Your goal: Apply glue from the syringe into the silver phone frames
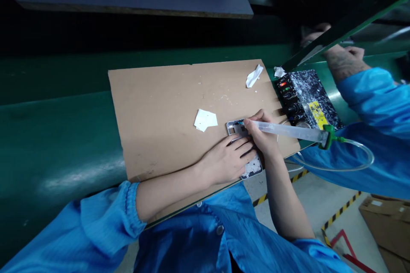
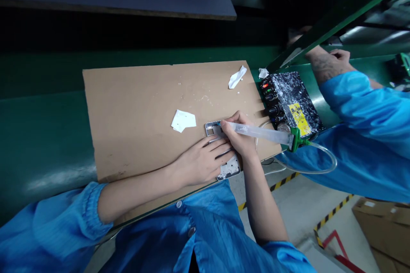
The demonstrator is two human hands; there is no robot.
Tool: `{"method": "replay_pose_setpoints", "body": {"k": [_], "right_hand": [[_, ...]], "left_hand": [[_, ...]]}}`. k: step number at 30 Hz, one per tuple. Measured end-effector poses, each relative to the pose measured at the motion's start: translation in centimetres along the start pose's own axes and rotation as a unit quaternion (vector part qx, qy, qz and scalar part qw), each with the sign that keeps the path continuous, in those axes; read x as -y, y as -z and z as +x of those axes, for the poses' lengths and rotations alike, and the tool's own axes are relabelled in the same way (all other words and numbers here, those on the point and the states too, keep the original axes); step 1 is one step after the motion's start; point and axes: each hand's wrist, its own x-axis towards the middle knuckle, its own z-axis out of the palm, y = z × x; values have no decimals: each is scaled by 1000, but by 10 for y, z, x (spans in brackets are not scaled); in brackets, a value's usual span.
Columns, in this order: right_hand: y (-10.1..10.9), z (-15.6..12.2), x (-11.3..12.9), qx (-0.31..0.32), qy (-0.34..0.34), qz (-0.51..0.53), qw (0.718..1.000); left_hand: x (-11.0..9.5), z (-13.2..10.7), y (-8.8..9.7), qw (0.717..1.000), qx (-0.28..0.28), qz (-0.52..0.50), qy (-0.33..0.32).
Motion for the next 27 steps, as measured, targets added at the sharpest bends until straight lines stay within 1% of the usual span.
{"method": "replay_pose_setpoints", "body": {"k": [5,14,27], "right_hand": [[0,0,1,3,1,-10,1000],[0,0,3,-3,12,5,1000],[2,1,3,-5,12,-15,1000]], "left_hand": [[0,0,1,1000,9,3,2],[0,0,-1,1000,-8,-13,4],[-1,0,0,1000,-6,-9,7]]}}
